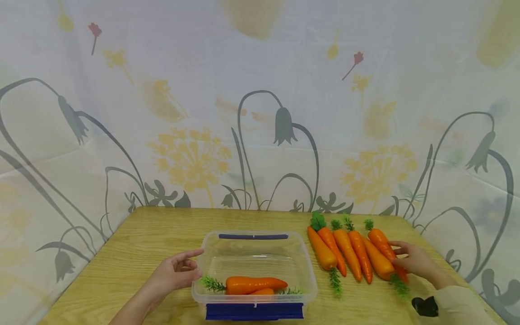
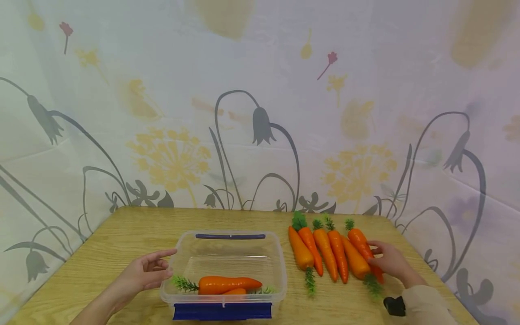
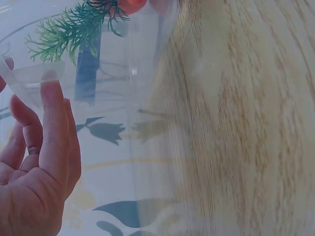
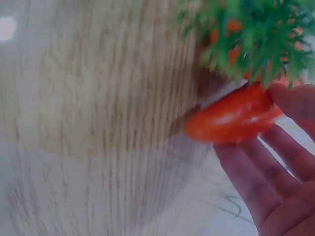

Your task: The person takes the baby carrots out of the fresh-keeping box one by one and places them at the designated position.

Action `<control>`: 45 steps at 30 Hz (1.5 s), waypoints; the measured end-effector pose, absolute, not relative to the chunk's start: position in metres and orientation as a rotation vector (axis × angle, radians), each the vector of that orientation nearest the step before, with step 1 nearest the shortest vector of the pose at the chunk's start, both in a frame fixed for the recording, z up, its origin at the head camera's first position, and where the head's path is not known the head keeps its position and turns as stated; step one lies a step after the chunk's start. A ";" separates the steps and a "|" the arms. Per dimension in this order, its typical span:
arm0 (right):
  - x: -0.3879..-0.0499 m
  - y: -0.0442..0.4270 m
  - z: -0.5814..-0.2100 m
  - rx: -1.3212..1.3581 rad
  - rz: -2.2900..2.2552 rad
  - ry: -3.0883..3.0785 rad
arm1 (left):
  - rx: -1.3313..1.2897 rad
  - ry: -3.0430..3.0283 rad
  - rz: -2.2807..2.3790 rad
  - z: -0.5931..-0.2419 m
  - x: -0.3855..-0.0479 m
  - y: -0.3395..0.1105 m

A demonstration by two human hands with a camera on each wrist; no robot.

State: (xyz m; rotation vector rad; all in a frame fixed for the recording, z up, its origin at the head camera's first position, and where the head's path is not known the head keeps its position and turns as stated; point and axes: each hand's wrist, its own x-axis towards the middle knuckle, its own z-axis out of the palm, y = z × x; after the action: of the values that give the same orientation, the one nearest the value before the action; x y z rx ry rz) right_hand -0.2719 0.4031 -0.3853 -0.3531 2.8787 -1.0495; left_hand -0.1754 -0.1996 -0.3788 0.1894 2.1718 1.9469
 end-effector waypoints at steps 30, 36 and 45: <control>-0.265 0.361 -0.330 -0.628 -0.951 2.984 | 0.171 2.182 1.937 -0.378 -0.175 -0.199; -0.267 0.338 -0.321 -0.755 -0.815 3.085 | 0.186 2.177 1.934 -0.379 -0.175 -0.199; -0.270 0.307 -0.315 -0.879 -0.917 2.979 | 0.171 2.179 1.939 -0.379 -0.176 -0.199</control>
State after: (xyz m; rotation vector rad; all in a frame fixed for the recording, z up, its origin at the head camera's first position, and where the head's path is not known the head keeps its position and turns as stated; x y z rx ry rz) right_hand -0.2698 0.3067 -0.3148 -0.8787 2.9794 -0.9168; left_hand -0.1757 -0.1992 -0.3789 0.1714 2.1791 1.9390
